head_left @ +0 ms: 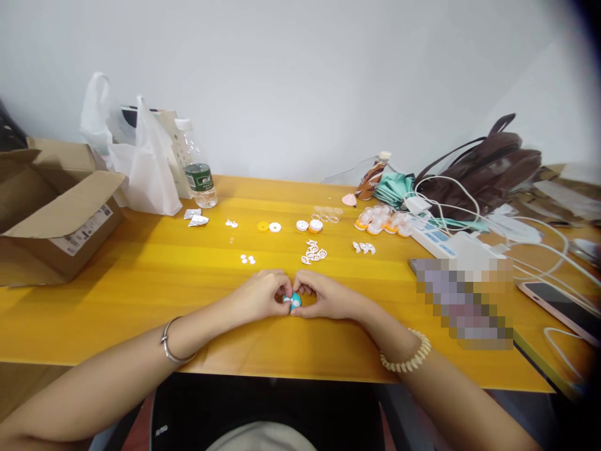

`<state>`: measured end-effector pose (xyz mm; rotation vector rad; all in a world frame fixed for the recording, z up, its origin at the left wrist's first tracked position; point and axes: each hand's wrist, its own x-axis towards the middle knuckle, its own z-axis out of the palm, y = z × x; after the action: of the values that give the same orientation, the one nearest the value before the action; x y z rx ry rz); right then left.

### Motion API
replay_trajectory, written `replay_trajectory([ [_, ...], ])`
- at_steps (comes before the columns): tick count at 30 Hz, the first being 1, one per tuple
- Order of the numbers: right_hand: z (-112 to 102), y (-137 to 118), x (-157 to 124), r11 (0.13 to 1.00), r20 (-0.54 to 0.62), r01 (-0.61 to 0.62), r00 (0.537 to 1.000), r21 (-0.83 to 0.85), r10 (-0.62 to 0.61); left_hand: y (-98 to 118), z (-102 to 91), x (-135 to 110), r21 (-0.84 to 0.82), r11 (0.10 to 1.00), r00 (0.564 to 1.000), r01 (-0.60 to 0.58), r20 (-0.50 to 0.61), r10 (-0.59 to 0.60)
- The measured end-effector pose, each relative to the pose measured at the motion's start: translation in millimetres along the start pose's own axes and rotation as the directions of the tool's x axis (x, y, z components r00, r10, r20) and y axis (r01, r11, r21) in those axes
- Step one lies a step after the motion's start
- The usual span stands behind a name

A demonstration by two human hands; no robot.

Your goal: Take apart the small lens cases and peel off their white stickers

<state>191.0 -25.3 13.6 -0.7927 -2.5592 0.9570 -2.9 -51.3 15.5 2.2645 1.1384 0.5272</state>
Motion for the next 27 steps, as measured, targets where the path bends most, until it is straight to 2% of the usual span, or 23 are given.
replay_trajectory([
  [9,0,-2,0,1.000,0.005,0.018,1.000,-0.005,-0.018,-8,0.1,0,-0.120,0.993,0.999,0.001,0.049,0.004],
  [17,0,-1,-2,0.999,-0.019,-0.029,0.999,0.018,0.030,-11,-8.8,3,-0.302,0.948,0.985,0.100,0.166,-0.051],
  [22,0,-1,-2,0.999,-0.011,-0.034,0.999,0.028,0.035,-11,-9.1,3,-0.268,0.959,0.986,0.093,0.159,-0.051],
  [27,0,-1,-2,0.999,-0.014,-0.032,0.999,0.036,0.033,-10,-11.5,3,-0.251,0.968,0.990,0.019,0.141,0.017],
])
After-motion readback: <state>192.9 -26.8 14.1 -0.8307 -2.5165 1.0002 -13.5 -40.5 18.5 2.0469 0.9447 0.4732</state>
